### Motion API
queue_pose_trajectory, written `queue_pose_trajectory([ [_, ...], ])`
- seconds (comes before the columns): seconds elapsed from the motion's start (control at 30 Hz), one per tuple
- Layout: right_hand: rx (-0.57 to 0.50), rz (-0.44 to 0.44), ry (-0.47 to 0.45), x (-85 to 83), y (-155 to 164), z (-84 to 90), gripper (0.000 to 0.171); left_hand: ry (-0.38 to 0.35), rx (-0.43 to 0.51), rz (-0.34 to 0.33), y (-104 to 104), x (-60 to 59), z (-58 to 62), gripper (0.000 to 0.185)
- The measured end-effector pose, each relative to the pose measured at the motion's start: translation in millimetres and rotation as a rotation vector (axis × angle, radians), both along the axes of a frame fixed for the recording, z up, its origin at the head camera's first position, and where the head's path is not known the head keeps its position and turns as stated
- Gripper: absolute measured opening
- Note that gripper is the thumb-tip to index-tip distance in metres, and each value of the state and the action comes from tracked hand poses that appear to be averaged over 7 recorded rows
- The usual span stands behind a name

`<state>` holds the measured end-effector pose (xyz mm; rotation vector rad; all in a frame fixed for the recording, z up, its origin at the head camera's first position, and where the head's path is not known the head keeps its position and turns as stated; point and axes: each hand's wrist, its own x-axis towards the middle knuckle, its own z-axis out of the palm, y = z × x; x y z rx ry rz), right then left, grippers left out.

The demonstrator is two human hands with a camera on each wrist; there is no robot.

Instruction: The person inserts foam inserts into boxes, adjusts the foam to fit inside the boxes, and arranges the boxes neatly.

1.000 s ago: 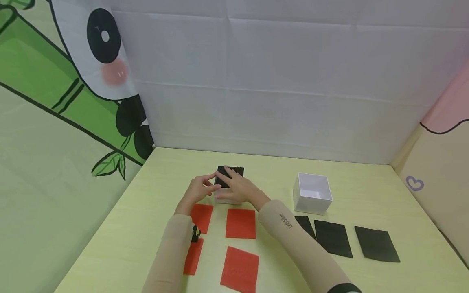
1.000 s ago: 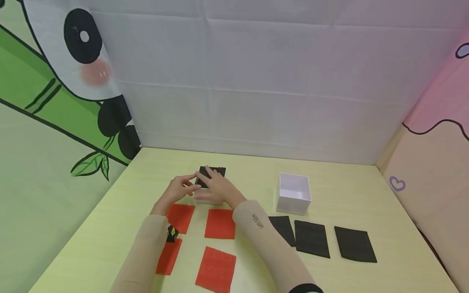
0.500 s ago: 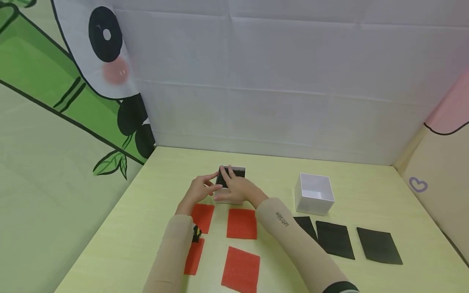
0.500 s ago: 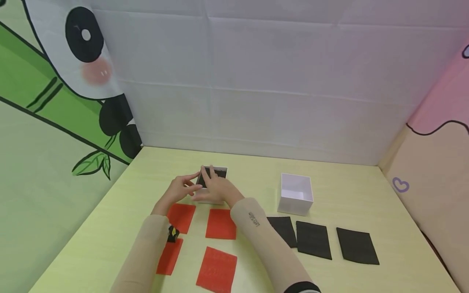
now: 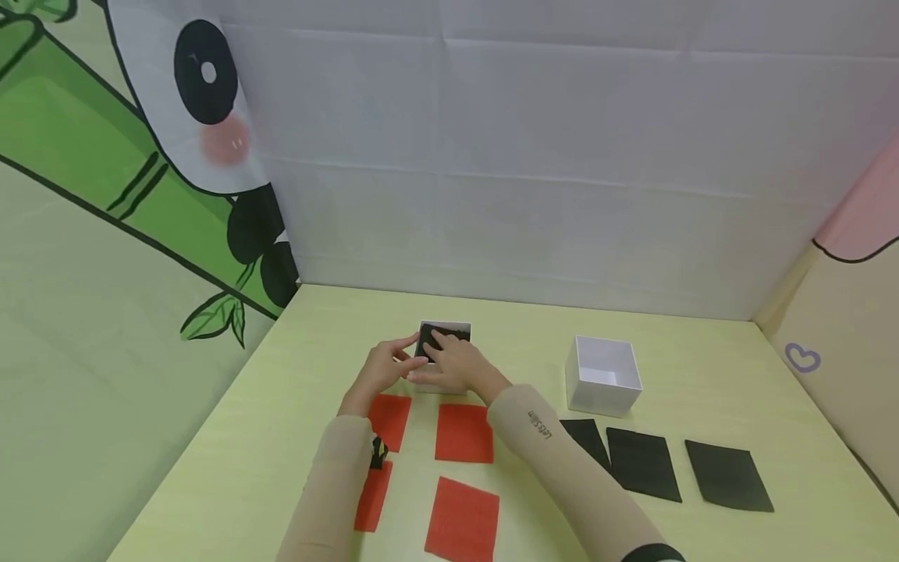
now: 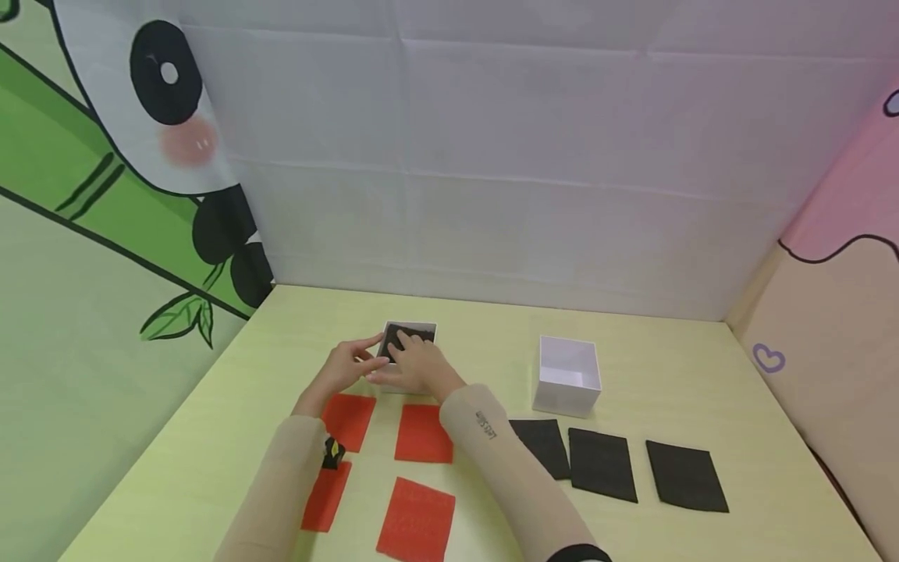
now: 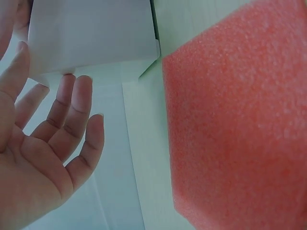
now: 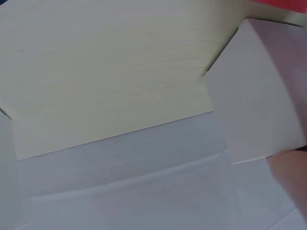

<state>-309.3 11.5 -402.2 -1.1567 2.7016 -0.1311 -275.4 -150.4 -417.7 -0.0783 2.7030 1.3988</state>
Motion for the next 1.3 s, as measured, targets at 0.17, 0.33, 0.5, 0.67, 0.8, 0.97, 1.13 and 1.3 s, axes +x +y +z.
queue_pose_trajectory([
  [0.17,0.011,-0.019,0.036,-1.5,-0.7,-2.7,0.074,0.010,0.006,-0.007,1.7,0.6,-0.3,0.059],
  [0.33,0.014,-0.054,0.050,-2.7,-1.5,-2.3,0.072,0.019,0.009,-0.009,4.1,0.4,1.0,0.058],
  [0.5,0.045,-0.102,0.049,-2.6,-3.1,-3.4,0.071,0.015,0.030,-0.006,6.3,0.1,0.6,0.058],
  [0.67,0.081,-0.106,0.055,-2.2,-3.3,-3.9,0.073,0.006,0.038,0.002,7.8,0.6,0.1,0.058],
  [0.8,0.046,-0.074,0.069,-0.7,-0.6,-3.6,0.069,-0.001,0.024,0.002,7.5,1.2,0.0,0.059],
  [0.97,-0.044,-0.021,0.102,2.3,4.8,-2.5,0.064,0.001,0.010,-0.002,4.5,-0.3,-1.8,0.060],
  [1.13,-0.118,0.059,0.189,5.4,12.8,0.1,0.059,0.007,0.010,-0.006,2.1,0.5,-2.0,0.060],
  [1.3,-0.182,0.087,0.226,8.7,22.4,2.5,0.055,0.007,0.016,0.003,-0.3,1.2,-3.4,0.060],
])
